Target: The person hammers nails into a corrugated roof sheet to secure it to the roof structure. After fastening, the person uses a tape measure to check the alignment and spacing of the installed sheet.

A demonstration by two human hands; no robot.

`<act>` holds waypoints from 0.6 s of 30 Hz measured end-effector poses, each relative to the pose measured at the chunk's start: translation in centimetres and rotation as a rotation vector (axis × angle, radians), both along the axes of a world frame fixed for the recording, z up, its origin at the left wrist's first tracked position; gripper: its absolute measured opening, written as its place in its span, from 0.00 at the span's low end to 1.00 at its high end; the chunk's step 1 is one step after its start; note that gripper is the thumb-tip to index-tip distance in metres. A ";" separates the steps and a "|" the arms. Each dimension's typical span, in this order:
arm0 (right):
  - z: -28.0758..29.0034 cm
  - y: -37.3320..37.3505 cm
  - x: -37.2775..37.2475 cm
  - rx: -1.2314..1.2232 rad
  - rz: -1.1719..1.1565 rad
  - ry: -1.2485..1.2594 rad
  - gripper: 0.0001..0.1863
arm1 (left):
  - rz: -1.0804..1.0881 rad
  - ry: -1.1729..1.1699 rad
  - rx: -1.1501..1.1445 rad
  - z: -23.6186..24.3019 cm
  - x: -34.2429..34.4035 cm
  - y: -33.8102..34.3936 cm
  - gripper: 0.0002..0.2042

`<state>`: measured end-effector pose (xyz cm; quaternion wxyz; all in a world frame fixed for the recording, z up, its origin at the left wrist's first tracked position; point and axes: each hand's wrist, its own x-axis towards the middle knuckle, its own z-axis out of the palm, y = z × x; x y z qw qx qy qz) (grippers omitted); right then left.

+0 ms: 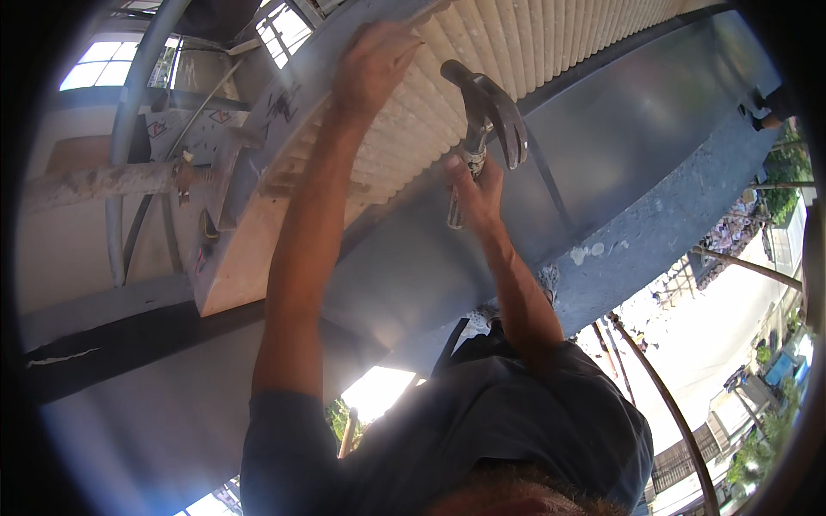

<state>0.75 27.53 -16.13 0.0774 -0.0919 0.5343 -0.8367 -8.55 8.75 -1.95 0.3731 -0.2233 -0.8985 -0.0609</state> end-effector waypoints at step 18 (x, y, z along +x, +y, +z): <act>3.0 -3.9 -1.9 -0.104 -0.006 -0.188 0.33 | -0.017 -0.050 0.066 0.3 -0.2 0.1 0.09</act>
